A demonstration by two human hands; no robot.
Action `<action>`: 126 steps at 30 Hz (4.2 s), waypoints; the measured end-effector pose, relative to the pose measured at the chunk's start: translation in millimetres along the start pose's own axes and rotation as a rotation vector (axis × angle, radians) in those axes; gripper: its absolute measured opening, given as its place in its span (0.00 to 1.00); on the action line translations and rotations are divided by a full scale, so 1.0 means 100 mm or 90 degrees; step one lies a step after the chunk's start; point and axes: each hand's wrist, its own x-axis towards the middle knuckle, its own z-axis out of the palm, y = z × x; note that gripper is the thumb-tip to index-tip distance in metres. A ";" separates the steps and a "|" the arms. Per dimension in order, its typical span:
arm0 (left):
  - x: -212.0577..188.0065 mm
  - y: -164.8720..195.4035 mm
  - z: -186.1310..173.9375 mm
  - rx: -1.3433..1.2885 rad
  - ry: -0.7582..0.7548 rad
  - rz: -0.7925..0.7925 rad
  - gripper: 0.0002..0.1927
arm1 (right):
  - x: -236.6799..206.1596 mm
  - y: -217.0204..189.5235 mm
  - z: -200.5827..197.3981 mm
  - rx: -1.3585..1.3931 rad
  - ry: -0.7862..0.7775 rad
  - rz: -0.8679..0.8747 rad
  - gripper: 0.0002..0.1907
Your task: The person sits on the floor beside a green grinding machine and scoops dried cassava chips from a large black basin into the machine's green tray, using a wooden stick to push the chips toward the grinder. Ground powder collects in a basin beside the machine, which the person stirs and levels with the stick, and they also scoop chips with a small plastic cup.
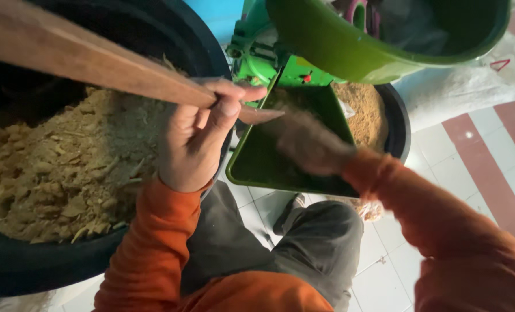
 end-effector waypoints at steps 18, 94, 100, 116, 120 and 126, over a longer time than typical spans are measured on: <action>-0.23 -0.33 0.21 0.054 0.005 -0.078 0.08 | -0.68 0.34 0.62 -0.015 -0.157 0.367 0.35; -0.58 -0.91 0.62 0.600 -0.274 -0.090 0.22 | -1.51 -1.19 0.30 -0.041 0.839 0.195 0.08; -0.58 -0.80 0.71 0.672 -0.285 -0.150 0.22 | -1.41 -1.04 0.32 -0.071 0.754 0.214 0.09; -0.59 -0.79 0.71 0.703 -0.253 -0.186 0.22 | -1.33 -1.06 0.39 -0.090 0.790 0.182 0.09; -0.59 -0.84 0.69 0.666 -0.246 -0.118 0.22 | -1.90 -1.34 0.35 -0.074 0.801 0.260 0.07; -0.64 -0.88 0.65 0.662 -0.262 -0.116 0.22 | -1.49 -1.23 0.14 -0.087 0.751 0.204 0.08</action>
